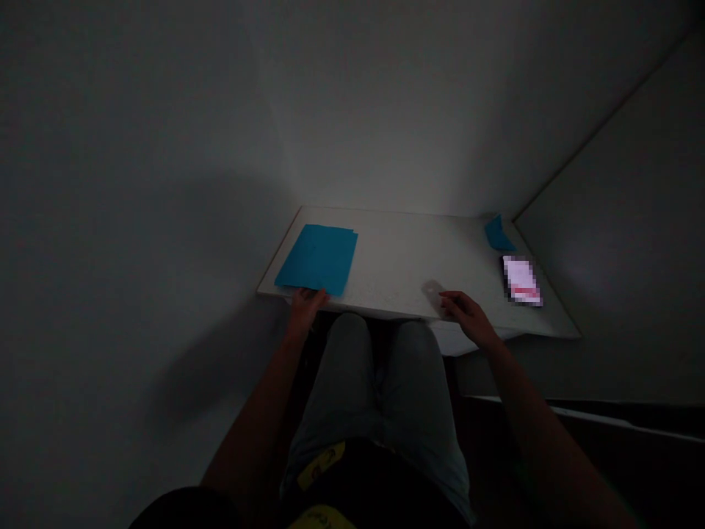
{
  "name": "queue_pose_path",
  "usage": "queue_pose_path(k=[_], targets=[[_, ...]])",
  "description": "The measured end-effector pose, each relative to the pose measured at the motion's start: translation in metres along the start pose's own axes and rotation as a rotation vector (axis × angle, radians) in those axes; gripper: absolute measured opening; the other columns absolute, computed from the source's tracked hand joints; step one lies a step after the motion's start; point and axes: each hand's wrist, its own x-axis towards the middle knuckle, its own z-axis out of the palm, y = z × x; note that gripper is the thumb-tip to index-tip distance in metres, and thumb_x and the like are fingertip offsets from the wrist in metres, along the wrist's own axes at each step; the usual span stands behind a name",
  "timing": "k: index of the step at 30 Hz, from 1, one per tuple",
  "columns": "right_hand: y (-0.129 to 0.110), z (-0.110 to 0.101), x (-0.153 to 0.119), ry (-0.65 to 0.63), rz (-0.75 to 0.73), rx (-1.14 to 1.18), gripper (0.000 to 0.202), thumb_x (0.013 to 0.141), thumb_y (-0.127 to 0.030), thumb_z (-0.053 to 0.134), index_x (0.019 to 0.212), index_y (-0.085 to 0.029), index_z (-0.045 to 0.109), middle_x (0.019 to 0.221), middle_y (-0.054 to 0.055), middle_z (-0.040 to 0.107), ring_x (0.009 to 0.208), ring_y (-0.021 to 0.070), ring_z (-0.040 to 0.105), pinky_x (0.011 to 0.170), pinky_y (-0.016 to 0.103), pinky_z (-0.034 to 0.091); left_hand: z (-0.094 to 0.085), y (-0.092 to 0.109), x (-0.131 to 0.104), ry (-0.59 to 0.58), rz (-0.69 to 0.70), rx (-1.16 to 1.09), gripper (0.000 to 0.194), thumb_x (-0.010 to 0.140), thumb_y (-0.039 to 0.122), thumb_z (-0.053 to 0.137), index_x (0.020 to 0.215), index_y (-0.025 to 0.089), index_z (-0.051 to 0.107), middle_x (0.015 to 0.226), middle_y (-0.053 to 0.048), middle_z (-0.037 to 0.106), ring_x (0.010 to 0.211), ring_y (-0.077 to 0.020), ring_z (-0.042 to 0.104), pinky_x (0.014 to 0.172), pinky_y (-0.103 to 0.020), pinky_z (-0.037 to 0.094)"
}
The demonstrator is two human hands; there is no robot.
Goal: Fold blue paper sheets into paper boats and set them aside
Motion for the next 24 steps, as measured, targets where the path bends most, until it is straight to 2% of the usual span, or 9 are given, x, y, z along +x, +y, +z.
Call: queue_pose_path(k=[3, 6, 9, 12, 14, 16, 18, 21, 24], targets=[[-0.002, 0.001, 0.002, -0.025, -0.01, -0.021, 0.061, 0.079, -0.08, 0.077, 0.109, -0.027, 0.076, 0.089, 0.007, 0.075, 0.082, 0.0254, 0.07, 0.076, 0.043, 0.063, -0.004, 0.005, -0.003, 0.049, -0.075, 0.153, 0.025, 0.092, 0.018, 0.079, 0.103, 0.018, 0.056, 0.097, -0.006, 0.076, 0.062, -0.0136, 0.071, 0.064, -0.029, 0.06], [-0.003, 0.001, 0.003, -0.051, -0.015, -0.017, 0.06, 0.08, -0.079, 0.076, 0.109, -0.026, 0.075, 0.089, 0.006, 0.075, 0.082, 0.0243, 0.07, 0.076, 0.041, 0.061, -0.003, 0.012, 0.002, 0.042, -0.105, 0.276, 0.016, 0.096, 0.022, 0.074, 0.096, 0.018, 0.058, 0.09, -0.006, 0.077, 0.058, -0.0133, 0.069, 0.06, -0.027, 0.057], [-0.006, -0.002, 0.003, -0.103, -0.003, 0.003, 0.058, 0.082, -0.075, 0.075, 0.111, -0.025, 0.074, 0.088, 0.004, 0.074, 0.081, 0.0226, 0.069, 0.075, 0.039, 0.06, -0.007, 0.019, 0.011, 0.046, -0.041, 0.456, 0.02, 0.092, 0.031, 0.077, 0.09, 0.019, 0.061, 0.083, -0.005, 0.076, 0.06, -0.0162, 0.07, 0.062, -0.029, 0.056], [-0.011, -0.014, 0.01, -0.117, -0.053, -0.094, 0.049, 0.089, -0.069, 0.071, 0.114, -0.027, 0.076, 0.091, 0.005, 0.074, 0.081, 0.0227, 0.067, 0.075, 0.039, 0.058, -0.018, 0.025, 0.016, 0.043, 0.054, 0.807, 0.028, 0.088, 0.044, 0.077, 0.082, 0.022, 0.061, 0.071, -0.004, 0.071, 0.067, -0.0238, 0.071, 0.064, -0.032, 0.054], [-0.014, -0.03, 0.025, -0.047, -0.128, -0.23, 0.042, 0.094, -0.064, 0.067, 0.113, -0.028, 0.077, 0.097, 0.007, 0.075, 0.084, 0.0242, 0.067, 0.078, 0.04, 0.058, -0.026, 0.025, 0.014, 0.052, 0.132, 1.031, 0.037, 0.087, 0.055, 0.072, 0.073, 0.024, 0.059, 0.068, -0.004, 0.068, 0.074, -0.0286, 0.07, 0.067, -0.035, 0.053], [-0.015, -0.05, 0.05, 0.061, -0.203, -0.372, 0.038, 0.097, -0.059, 0.066, 0.114, -0.027, 0.078, 0.108, 0.011, 0.075, 0.093, 0.0273, 0.068, 0.083, 0.043, 0.058, -0.028, 0.021, 0.008, 0.046, 0.24, 1.137, 0.043, 0.089, 0.064, 0.064, 0.071, 0.025, 0.059, 0.07, -0.005, 0.068, 0.074, -0.03, 0.069, 0.071, -0.038, 0.052], [-0.012, -0.073, 0.081, 0.2, -0.248, -0.553, 0.032, 0.095, -0.051, 0.07, 0.111, -0.024, 0.079, 0.124, 0.016, 0.072, 0.108, 0.0317, 0.067, 0.096, 0.049, 0.055, -0.021, 0.014, -0.001, 0.015, 0.394, 1.11, 0.039, 0.089, 0.063, 0.064, 0.077, 0.027, 0.061, 0.078, -0.005, 0.071, 0.078, -0.0302, 0.069, 0.076, -0.04, 0.053], [-0.001, -0.104, 0.128, 0.448, -0.177, -0.803, 0.024, 0.094, -0.038, 0.073, 0.109, -0.022, 0.081, 0.15, 0.019, 0.06, 0.135, 0.04, 0.053, 0.114, 0.061, 0.039, 0.007, -0.002, -0.012, -0.144, 0.597, 0.983, 0.028, 0.09, 0.056, 0.065, 0.085, 0.029, 0.067, 0.09, -0.007, 0.074, 0.091, -0.0309, 0.07, 0.089, -0.043, 0.055], [0.011, -0.122, 0.16, 0.505, -0.074, -0.904, 0.021, 0.092, -0.032, 0.073, 0.106, -0.02, 0.081, 0.152, 0.02, 0.06, 0.143, 0.0417, 0.043, 0.119, 0.063, 0.03, 0.047, -0.019, -0.013, -0.336, 0.608, 0.871, 0.017, 0.089, 0.047, 0.07, 0.087, 0.03, 0.072, 0.092, -0.007, 0.075, 0.092, -0.0298, 0.07, 0.095, -0.043, 0.056]])
